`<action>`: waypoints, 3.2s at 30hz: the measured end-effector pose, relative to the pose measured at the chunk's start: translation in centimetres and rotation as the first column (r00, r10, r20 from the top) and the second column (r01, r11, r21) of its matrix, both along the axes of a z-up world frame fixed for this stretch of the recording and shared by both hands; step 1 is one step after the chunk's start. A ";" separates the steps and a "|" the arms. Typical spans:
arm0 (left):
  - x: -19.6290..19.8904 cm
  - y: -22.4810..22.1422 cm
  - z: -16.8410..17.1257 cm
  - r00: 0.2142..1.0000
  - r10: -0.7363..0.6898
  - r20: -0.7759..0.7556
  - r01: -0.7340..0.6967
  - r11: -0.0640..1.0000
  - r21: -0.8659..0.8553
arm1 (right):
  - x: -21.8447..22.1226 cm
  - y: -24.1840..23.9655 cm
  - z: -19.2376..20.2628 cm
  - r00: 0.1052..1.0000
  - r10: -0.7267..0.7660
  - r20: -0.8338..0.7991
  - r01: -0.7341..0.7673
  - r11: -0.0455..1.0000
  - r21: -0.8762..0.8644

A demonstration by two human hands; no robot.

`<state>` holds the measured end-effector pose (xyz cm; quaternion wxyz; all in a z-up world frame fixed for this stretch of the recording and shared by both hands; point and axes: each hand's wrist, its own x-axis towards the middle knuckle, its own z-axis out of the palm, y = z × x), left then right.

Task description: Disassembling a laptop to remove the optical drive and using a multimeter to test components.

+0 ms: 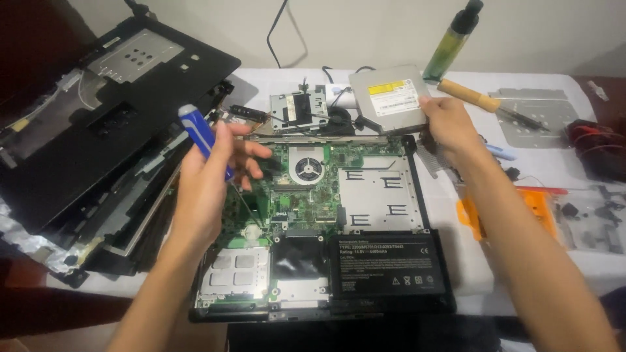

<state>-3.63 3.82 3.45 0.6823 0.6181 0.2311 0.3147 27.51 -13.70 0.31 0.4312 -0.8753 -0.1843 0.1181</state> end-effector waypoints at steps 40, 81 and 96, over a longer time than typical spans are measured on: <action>3.8 1.7 -2.7 0.991 -0.105 0.085 0.055 0.888 0.456 | -5.1 -3.2 1.3 0.739 0.525 0.422 -0.481 0.850 -0.215; 0.8 3.1 -0.9 0.822 0.259 0.507 -0.471 0.810 0.350 | -6.7 -1.5 -0.1 0.823 0.498 0.273 -0.295 0.786 -0.543; 0.3 3.9 -1.2 0.837 0.217 0.503 -0.442 0.810 0.386 | -7.0 -2.2 0.3 0.696 0.560 0.450 -0.319 0.802 -0.504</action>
